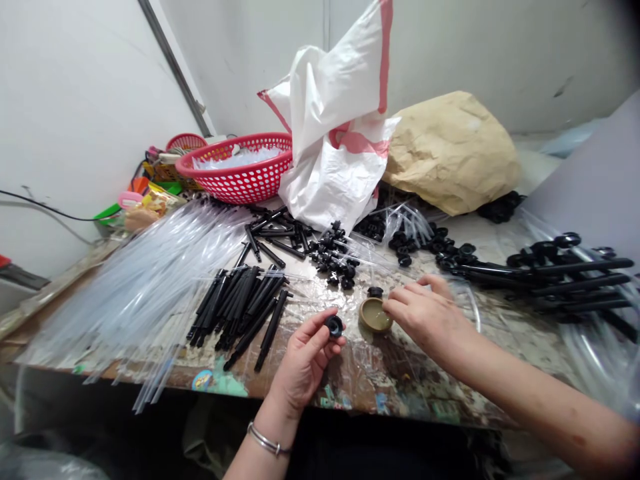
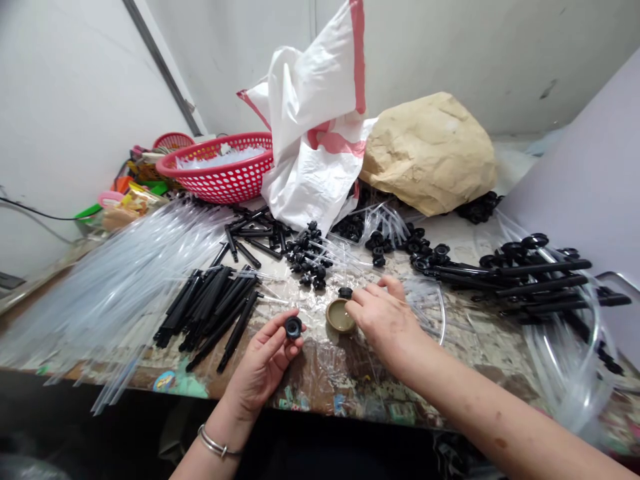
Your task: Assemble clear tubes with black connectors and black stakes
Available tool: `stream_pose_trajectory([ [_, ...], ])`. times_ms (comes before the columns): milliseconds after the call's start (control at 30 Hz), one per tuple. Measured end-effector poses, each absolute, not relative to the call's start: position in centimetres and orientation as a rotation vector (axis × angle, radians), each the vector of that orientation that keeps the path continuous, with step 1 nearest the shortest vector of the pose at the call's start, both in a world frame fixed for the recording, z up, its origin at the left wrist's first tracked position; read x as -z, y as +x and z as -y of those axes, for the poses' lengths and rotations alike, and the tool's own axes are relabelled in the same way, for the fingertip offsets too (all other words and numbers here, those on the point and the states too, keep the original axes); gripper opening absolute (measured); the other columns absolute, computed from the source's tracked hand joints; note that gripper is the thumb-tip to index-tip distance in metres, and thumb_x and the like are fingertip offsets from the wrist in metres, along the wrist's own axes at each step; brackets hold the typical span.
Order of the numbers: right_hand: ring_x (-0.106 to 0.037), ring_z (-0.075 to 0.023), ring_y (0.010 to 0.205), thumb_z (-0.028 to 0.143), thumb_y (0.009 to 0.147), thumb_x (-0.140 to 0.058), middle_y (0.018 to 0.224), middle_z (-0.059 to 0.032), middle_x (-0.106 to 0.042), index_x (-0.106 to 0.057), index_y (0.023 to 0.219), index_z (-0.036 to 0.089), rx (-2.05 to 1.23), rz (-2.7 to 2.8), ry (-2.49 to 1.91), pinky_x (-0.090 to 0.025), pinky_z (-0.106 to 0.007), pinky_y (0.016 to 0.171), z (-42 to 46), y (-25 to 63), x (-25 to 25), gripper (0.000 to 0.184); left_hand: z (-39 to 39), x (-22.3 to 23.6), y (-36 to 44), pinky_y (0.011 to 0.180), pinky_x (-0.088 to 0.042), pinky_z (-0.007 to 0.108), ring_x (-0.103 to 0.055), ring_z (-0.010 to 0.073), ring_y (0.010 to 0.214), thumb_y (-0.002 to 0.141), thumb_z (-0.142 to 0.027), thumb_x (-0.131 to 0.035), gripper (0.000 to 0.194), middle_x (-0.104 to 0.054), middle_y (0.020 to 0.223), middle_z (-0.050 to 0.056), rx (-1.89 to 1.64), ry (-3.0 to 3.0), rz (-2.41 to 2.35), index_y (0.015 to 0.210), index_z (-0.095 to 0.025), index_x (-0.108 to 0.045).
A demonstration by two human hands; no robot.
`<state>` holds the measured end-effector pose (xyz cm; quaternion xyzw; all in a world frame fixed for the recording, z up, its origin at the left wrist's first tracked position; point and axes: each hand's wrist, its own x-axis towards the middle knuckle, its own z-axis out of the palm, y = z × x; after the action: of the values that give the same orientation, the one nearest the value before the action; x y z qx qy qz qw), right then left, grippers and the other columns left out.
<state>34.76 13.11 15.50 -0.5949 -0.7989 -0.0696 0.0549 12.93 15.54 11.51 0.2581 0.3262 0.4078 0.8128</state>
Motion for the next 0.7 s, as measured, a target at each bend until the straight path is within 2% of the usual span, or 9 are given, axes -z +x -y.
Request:
stream_pose_trajectory([
  [167, -0.053, -0.0173, 0.075, 0.018, 0.086, -0.05, 0.074, -0.0023, -0.062, -0.061, 0.074, 0.02, 0.189, 2.309, -1.747, -0.025, -0.035, 0.076, -12.8, 34.9, -15.4, 0.016, -15.5, -11.4, 13.0, 0.062, -0.048, 0.017, -0.065, 0.011, 0.068, 0.067, -0.021, -0.076, 0.033, -0.07, 0.088, 0.007, -0.88, 0.56, -0.721, 0.099, -0.017, -0.069],
  [400, -0.058, -0.0141, 0.07, 0.025, 0.089, -0.046, 0.079, -0.0004, -0.066, -0.06, 0.087, 0.023, -0.362, 2.005, -1.585, -0.032, -0.031, 0.071, -11.9, 32.1, -17.4, 0.014, -15.4, -11.4, 12.9, 0.054, -0.045, 0.016, -0.062, 0.0093, 0.06, 0.064, -0.025, -0.078, 0.034, -0.07, 0.082, 0.008, -0.862, 0.555, -0.706, 0.095, -0.015, -0.07],
  [533, -0.058, -0.0133, 0.071, 0.023, 0.088, -0.047, 0.078, 0.0001, -0.066, -0.061, 0.085, 0.022, -0.307, 2.017, -1.514, -0.03, -0.032, 0.073, -11.9, 30.4, -17.6, 0.015, -15.3, -11.3, 12.9, 0.053, -0.044, 0.015, -0.061, 0.0083, 0.06, 0.063, -0.025, -0.079, 0.034, -0.067, 0.078, 0.004, -0.885, 0.548, -0.685, 0.094, -0.015, -0.07],
  [700, -0.058, -0.0133, 0.072, 0.022, 0.088, -0.05, 0.077, 0.0017, -0.066, -0.063, 0.083, 0.023, -0.114, 2.083, -1.509, -0.024, -0.033, 0.075, -12.2, 29.9, -16.7, 0.013, -15.3, -11.2, 13.0, 0.055, -0.045, 0.016, -0.062, 0.0089, 0.061, 0.062, -0.024, -0.079, 0.034, -0.067, 0.079, 0.003, -0.889, 0.546, -0.682, 0.094, -0.015, -0.07],
])
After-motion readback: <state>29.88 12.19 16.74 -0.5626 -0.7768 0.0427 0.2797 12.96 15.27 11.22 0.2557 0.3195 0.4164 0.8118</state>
